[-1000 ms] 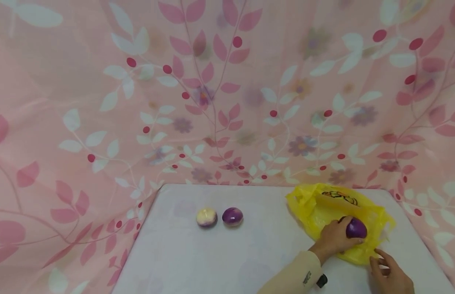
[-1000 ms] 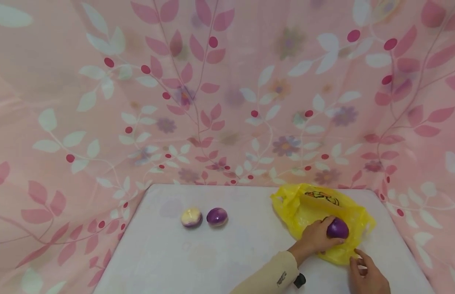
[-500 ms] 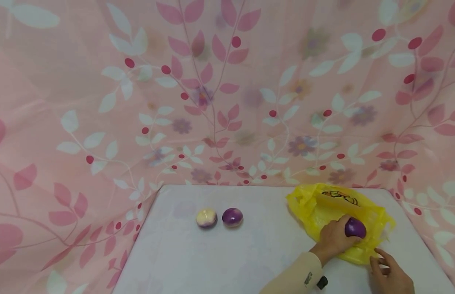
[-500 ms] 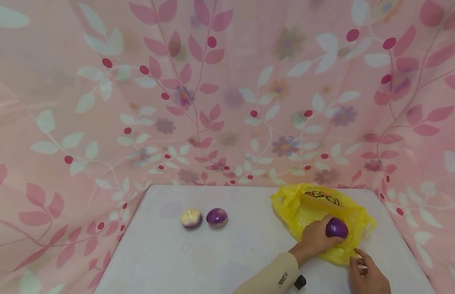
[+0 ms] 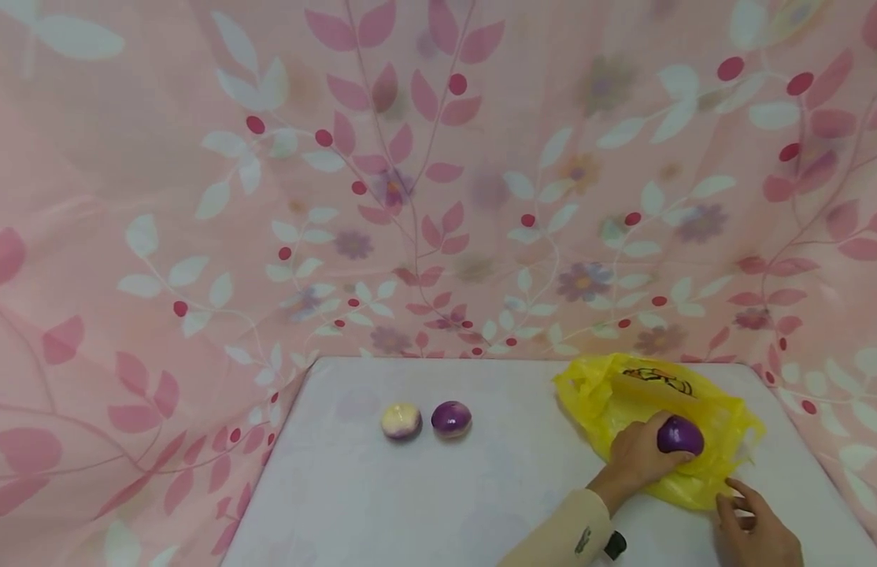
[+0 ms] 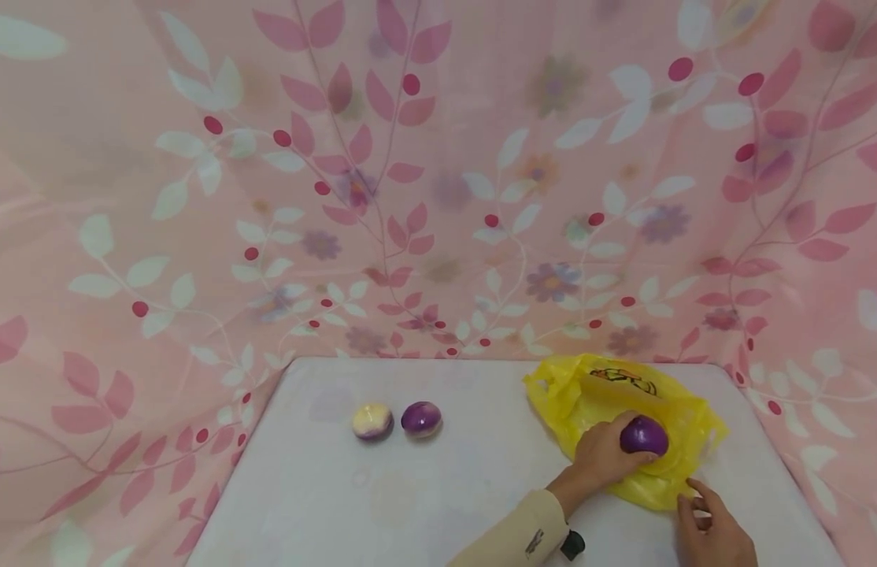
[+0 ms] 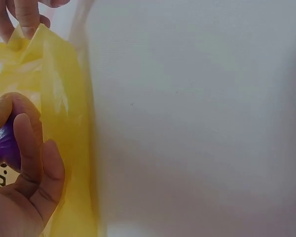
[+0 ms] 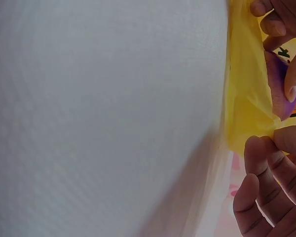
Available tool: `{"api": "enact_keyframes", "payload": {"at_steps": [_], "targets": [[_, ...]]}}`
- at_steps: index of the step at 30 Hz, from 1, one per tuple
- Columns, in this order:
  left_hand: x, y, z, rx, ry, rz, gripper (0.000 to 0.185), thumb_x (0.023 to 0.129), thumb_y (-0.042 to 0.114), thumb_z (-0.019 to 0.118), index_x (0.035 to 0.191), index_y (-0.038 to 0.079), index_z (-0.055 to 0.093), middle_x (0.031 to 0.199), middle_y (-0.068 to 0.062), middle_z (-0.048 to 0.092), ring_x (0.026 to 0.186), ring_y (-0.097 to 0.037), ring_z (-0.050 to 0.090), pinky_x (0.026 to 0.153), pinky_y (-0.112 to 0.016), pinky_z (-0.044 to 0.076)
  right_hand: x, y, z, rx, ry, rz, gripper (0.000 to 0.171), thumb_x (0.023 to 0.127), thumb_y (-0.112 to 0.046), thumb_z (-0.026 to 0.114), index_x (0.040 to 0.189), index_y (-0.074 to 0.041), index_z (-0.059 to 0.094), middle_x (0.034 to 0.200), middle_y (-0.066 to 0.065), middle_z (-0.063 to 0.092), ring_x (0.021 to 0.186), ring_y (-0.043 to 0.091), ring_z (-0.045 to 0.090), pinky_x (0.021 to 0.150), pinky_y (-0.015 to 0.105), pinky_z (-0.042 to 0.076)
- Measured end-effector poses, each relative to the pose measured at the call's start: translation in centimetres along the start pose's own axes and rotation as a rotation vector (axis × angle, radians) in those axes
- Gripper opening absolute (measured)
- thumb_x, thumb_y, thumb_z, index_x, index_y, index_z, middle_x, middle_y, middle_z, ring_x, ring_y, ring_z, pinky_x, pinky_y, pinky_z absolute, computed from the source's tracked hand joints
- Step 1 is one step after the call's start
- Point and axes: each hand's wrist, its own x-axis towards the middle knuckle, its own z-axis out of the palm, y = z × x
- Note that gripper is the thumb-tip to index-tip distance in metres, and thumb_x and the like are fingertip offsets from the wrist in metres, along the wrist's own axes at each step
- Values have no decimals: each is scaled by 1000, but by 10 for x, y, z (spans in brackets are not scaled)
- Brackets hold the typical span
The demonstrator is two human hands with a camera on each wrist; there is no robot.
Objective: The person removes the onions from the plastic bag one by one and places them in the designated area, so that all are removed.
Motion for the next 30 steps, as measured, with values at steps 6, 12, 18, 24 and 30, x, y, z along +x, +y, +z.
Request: {"api": "enact_keyframes", "payload": {"at_steps": [6, 12, 18, 24, 30], "targets": [[-4, -5, -6, -23, 12, 37, 53, 82, 57, 73, 129, 45, 52, 108, 24, 60, 92, 2, 53, 81, -23, 48, 0, -1, -1, 5, -9, 3, 40, 95, -16, 63, 129, 3, 54, 97, 27, 68, 60, 23, 63, 46, 23, 44], [-11, -16, -13, -15, 27, 117, 57, 82, 58, 72, 133, 44, 50, 110, 23, 60, 92, 4, 53, 80, -21, 47, 1, -3, -1, 0, -22, 17, 41, 96, -17, 63, 130, 4, 53, 97, 27, 67, 62, 25, 64, 46, 22, 42], [-23, -23, -30, -3, 16, 111, 60, 81, 62, 71, 136, 48, 49, 113, 22, 58, 96, 2, 52, 81, -23, 48, 2, 0, 1, 2, -17, 31, 41, 95, -16, 64, 129, 4, 53, 98, 28, 67, 63, 28, 65, 46, 22, 43], [-34, -29, -52, 47, 4, 88, 63, 80, 66, 69, 137, 51, 47, 113, 15, 57, 95, -2, 51, 74, -25, 46, 4, 3, 2, -13, -59, 84, 44, 96, -18, 63, 132, 5, 51, 101, 29, 66, 65, 28, 65, 50, 31, 50], [-45, -41, -75, 105, 57, 138, 67, 81, 68, 65, 142, 51, 42, 120, 9, 57, 97, -5, 54, 71, -23, 45, 2, 1, 3, 15, -8, 40, 41, 95, -14, 64, 129, 4, 54, 98, 28, 67, 60, 26, 64, 44, 19, 41]]}}
